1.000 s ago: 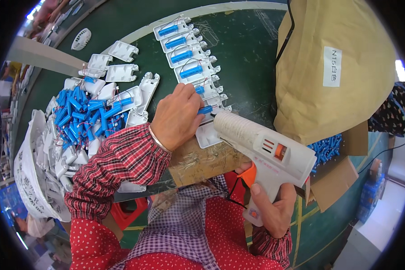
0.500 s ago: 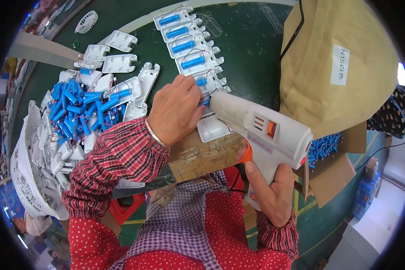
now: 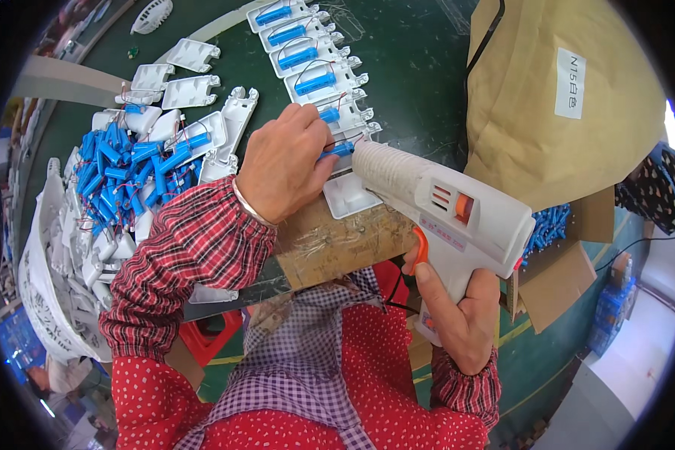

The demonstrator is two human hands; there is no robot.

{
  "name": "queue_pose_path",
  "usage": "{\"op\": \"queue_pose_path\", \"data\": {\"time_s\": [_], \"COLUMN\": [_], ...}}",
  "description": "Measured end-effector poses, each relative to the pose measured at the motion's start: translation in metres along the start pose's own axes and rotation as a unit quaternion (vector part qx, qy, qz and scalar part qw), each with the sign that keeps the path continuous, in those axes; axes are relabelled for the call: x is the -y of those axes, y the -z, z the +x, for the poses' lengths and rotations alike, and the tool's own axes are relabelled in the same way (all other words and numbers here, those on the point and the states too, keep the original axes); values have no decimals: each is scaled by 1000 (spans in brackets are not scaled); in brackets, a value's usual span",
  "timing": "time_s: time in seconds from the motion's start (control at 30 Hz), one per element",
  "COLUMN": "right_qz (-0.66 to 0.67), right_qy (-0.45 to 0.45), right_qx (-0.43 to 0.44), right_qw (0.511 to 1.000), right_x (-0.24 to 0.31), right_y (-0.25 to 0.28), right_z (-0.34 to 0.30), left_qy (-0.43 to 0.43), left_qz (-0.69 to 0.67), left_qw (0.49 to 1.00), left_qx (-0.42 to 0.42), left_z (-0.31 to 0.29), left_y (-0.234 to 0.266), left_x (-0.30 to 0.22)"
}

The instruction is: Gluing small blue battery cells into white plastic housing components using a hot glue gun on an assembly line.

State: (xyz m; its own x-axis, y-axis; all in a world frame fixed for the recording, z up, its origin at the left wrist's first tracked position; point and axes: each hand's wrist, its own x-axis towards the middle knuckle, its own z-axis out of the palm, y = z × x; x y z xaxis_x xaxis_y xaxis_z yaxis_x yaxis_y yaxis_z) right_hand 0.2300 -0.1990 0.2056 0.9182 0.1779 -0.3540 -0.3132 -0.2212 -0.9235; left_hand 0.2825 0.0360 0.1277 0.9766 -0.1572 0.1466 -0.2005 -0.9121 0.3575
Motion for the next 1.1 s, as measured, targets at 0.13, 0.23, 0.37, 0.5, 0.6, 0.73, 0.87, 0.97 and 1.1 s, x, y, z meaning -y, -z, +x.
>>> {"op": "queue_pose_path", "data": {"time_s": [0.13,0.23,0.37,0.5,0.6,0.73,0.87,0.97,1.1], "right_qz": [6,4,18,89,109,106,79,57,19], "right_qy": [-5,-4,-12,14,51,25,-5,-8,-19], "right_qx": [-9,1,-1,-11,-24,9,53,83,99], "right_qw": [1000,1000,1000,996,992,994,995,995,995], "right_x": [-5,-7,-7,-8,-14,-17,-16,-14,-7], "right_y": [2,3,6,6,12,17,16,14,12], "right_z": [-1,-2,-5,-9,-14,-24,-26,-23,-18], "left_qy": [-3,3,-33,-170,-171,-166,-113,-90,-78], "left_qz": [4,16,5,-32,-15,-24,-94,-136,-155], "left_qw": [1000,1000,997,985,984,984,989,986,985], "left_qx": [-2,2,-65,2,44,51,28,26,26], "left_z": [1,-2,-6,-36,-47,-53,-53,-51,-51], "left_y": [0,4,21,28,11,1,3,4,2], "left_x": [0,2,-5,-15,-12,-8,-5,-5,-5]}}
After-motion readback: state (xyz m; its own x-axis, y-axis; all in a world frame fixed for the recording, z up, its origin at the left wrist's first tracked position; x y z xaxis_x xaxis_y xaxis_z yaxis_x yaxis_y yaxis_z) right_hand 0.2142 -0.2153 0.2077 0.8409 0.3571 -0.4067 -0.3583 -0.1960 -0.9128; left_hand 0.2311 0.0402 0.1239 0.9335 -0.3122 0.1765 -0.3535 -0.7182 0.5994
